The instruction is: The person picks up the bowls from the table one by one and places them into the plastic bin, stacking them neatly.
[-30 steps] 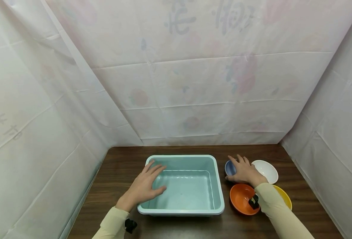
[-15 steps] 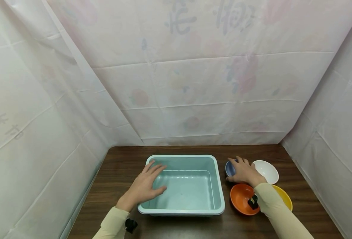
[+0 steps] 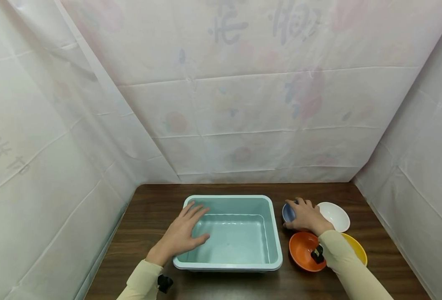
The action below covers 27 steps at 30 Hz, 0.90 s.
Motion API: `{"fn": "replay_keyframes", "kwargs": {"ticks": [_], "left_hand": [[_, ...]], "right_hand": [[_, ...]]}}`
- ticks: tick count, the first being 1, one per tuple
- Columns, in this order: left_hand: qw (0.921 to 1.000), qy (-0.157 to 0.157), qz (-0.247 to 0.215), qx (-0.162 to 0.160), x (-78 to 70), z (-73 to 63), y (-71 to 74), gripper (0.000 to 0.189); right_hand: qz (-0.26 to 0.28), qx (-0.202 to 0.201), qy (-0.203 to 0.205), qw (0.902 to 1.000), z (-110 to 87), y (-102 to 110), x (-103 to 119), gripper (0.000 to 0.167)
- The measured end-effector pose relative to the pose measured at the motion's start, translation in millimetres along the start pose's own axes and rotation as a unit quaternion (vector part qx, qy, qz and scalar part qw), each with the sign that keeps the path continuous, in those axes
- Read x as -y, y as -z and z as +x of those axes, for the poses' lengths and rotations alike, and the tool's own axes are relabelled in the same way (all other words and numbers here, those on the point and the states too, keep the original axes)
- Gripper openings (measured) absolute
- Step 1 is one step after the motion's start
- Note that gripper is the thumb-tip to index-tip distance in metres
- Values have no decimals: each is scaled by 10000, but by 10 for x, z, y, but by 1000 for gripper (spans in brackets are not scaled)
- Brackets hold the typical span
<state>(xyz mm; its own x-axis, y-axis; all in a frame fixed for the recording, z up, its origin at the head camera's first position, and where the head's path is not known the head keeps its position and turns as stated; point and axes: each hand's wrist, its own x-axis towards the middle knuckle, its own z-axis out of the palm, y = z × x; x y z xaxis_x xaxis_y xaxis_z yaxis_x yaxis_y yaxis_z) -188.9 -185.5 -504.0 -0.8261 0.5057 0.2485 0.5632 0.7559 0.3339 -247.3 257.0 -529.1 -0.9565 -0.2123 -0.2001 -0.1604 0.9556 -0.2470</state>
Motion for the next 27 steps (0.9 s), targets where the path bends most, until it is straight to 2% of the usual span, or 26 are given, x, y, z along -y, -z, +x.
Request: {"fn": "replay_keyframes", "kwargs": {"ticks": [16,27], "left_hand": [[10000,-9,8,49,-2,8,14,76],[9999,10,83,81,19,10,-4,76]], "right_hand": [[-160,-538,462,9974,46,-14,-22,77],[37,-417,412,9983,25,118,4,73]]}}
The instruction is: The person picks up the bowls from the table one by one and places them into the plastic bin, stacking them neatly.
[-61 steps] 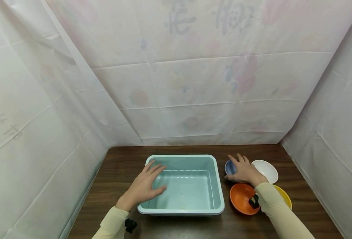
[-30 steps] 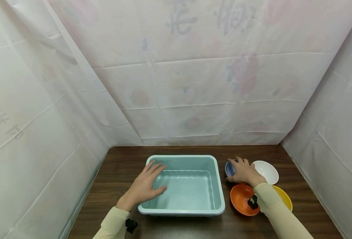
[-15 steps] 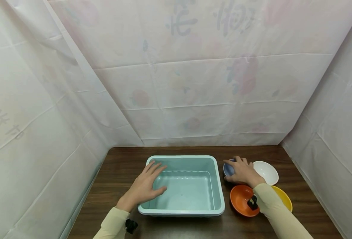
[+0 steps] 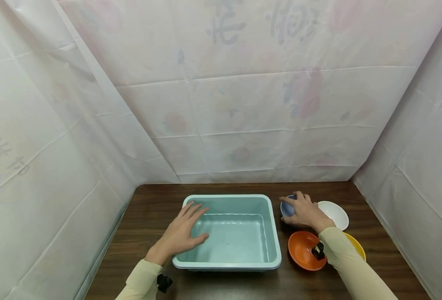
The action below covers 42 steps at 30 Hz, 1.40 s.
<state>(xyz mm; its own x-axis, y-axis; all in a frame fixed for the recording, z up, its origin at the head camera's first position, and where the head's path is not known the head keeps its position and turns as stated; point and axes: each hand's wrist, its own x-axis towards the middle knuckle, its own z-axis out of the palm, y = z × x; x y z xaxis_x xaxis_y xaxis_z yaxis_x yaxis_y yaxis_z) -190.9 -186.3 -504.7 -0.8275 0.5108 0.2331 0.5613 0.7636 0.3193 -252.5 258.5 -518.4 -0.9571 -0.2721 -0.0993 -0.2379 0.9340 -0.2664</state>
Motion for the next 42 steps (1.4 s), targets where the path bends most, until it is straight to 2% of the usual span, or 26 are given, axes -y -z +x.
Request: {"fn": "replay_keyframes", "kwargs": {"ticks": [10,18,23,32,42], "left_hand": [[10000,-14,37,-22,-4,18,19,77],[10000,-18,46,-2,-11,10,20,77],[9999,-10,109,-12,1,8,19,77],[9999,22,114,-25,9,-12,18,77],[9999,17,3,-161,16,-7,0,74]], "right_hand": [[-71,-141,263,9995,2,143,42,67],[-388,-515,431,9970,-21,342,135,66],[-464,-768,548,9945,-20,507,244,67],[-588,-849,746,9918,-29,757,478,69],[-686,-964,1145,9864,-46,898,843,70]]}}
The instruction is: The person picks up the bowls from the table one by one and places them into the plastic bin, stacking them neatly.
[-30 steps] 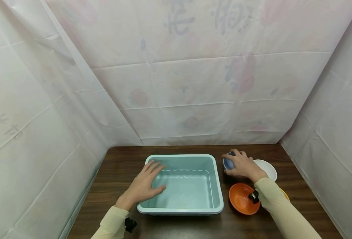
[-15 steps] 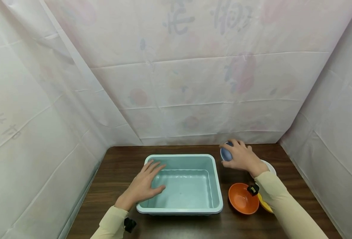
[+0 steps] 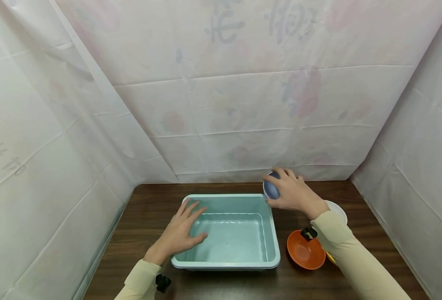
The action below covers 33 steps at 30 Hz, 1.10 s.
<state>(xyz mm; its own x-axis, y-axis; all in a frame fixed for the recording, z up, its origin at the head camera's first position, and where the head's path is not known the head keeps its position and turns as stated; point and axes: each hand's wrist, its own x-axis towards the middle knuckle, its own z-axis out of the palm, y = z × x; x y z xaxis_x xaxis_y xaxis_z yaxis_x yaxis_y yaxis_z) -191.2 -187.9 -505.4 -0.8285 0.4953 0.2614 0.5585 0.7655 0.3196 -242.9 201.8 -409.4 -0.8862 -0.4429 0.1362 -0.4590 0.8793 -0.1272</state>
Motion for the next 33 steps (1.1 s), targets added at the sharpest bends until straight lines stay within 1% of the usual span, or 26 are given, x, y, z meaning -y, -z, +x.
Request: {"fn": "replay_keyframes", "kwargs": {"ticks": [4,9,12,20,27,33], "left_hand": [[10000,39,17,-52,-3,1,-7,73],[10000,92,22,12,-12,-7,1,73],[10000,74,-4,45,-16,-8,10,72],[10000,52,-21,-57,-26,3,9,71],[9997,240,77,51,-30,6,11,69],[9993,337,181,41,-47,0,14,66]], "right_hand": [[60,-51,199,9998,33,46,134,70],[150,-34,395,9991,64,58,285,68],[167,35,465,9988,93,31,363,68],[390,159,639,9971,151,-51,562,67],[408,283,824,9954,190,-123,694,66],[388,280,1036,9935,223,-200,811,67]]}}
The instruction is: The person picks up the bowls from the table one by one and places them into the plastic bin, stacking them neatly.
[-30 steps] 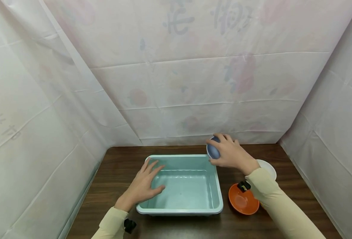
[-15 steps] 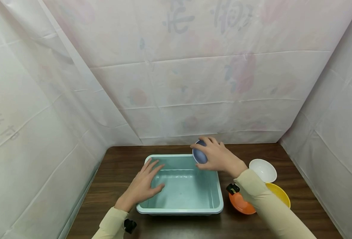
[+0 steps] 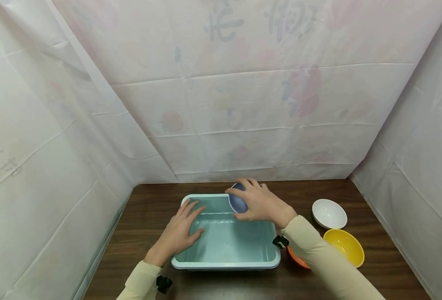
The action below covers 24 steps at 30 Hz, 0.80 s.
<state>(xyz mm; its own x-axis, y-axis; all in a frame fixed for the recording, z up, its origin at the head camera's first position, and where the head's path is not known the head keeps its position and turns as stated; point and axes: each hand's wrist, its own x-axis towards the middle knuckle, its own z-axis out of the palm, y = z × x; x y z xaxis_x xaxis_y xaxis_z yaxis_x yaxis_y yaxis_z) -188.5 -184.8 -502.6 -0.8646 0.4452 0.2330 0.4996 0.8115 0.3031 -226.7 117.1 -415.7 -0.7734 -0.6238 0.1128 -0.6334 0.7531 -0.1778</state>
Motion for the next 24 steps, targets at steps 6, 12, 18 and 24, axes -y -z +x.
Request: {"fn": "replay_keyframes", "kwargs": {"ticks": [6,12,18,24], "left_hand": [[9998,154,53,61,-20,-4,1,65],[9997,209,130,-88,-27,-15,2,67],[9994,225,148,-211,-29,-22,10,68],[9993,308,115,-149,-22,-26,13,69]], "right_hand": [[-55,41,204,9998,38,-95,91,68],[-75,219,457,9987,67,-197,160,69],[-4,217,600,9980,89,-264,220,68],[-20,332,709,9969,90,-323,270,69]]}}
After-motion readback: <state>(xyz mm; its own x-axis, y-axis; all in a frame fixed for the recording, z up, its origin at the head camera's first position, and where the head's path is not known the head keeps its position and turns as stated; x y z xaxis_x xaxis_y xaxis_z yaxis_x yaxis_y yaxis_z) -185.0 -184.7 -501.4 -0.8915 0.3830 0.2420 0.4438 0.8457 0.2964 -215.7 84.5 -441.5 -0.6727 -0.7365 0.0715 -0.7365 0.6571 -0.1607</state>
